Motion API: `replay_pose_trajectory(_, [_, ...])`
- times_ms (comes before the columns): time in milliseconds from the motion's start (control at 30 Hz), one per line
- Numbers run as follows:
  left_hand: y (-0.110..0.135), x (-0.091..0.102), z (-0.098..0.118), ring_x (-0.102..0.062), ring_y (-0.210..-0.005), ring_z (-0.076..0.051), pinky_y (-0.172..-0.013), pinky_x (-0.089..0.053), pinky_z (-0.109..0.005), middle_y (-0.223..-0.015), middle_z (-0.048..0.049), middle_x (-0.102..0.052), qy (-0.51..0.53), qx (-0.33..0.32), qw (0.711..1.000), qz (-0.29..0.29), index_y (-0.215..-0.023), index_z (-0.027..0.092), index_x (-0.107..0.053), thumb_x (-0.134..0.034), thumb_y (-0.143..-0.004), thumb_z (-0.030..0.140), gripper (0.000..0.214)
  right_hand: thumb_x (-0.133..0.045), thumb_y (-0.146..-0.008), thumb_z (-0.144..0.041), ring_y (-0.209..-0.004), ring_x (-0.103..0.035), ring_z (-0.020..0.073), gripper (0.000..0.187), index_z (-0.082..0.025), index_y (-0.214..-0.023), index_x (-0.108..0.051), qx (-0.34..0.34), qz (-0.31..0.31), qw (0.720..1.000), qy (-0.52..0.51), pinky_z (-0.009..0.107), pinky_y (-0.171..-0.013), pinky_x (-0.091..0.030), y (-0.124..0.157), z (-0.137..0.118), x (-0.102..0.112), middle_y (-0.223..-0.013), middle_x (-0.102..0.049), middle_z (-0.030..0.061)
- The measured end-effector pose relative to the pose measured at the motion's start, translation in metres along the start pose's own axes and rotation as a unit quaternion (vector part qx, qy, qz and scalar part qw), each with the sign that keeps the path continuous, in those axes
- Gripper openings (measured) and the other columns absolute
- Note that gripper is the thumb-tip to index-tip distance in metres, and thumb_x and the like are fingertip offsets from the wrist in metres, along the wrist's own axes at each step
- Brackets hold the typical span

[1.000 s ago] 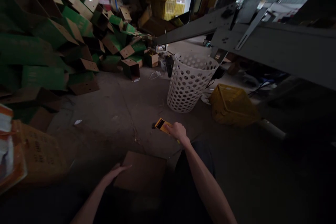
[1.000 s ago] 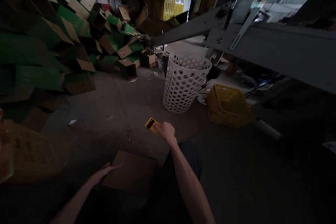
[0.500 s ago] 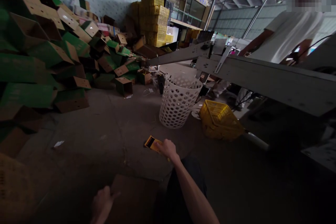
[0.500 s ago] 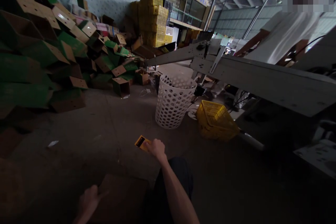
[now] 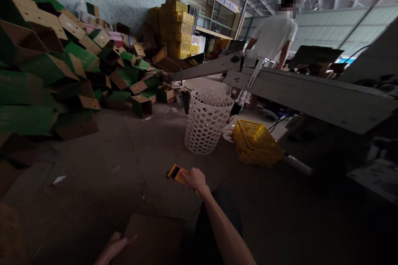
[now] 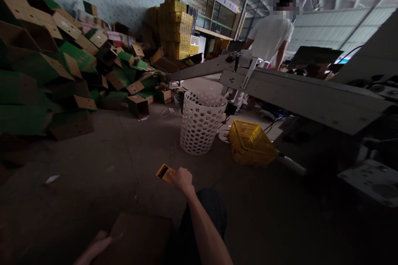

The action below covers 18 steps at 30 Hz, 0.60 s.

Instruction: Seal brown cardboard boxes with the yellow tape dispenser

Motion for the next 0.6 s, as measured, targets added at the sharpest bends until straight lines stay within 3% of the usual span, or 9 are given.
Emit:
replay_pose_trajectory(200, [0.004,0.009,-0.012,-0.075,-0.102,-0.036,-0.084,-0.057,-0.04,-0.092,-0.0153,-0.077,-0.119,0.025,0.99,0.066,-0.064,0.026,-0.049,-0.058,-0.075,0.066,0.043,-0.054,-0.095,-0.066,-0.108,-0.073,0.0347,0.065,-0.008,-0.115,-0.076,-0.007,0.004,1.0,0.006,0.034,-0.083,-0.055,0.001,0.003,-0.001,-0.113,-0.074,0.0254])
replay_pose_trajectory(333, [0.014,0.008,-0.009,-0.075,-0.095,-0.034,-0.082,-0.055,-0.039,-0.094,-0.0149,-0.075,-0.142,0.014,0.987,0.078,-0.07,0.025,-0.053,-0.046,-0.085,0.062,0.04,-0.056,-0.093,-0.068,-0.106,-0.074,0.0342,0.065,-0.009,-0.112,-0.077,-0.009,0.002,1.0,0.005,0.034,-0.083,-0.055,0.003,0.003,-0.005,-0.11,-0.075,0.0239])
replay_pose_trajectory(600, [0.033,0.019,0.004,-0.074,-0.095,-0.029,-0.078,-0.054,-0.032,-0.095,-0.0131,-0.076,-0.146,0.047,0.987,0.045,-0.067,0.024,-0.051,-0.044,-0.092,0.051,0.037,-0.057,-0.091,-0.069,-0.106,-0.073,0.0346,0.067,-0.008,-0.113,-0.077,-0.007,0.002,1.0,-0.004,0.036,-0.086,-0.056,0.003,0.0,-0.009,-0.111,-0.075,0.025])
Point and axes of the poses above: each hand's wrist, its own y-axis away from the middle knuckle, its own x-axis out of the back of the hand, z = x × y, the point moved 9 cm from there along -y, towards the middle knuckle
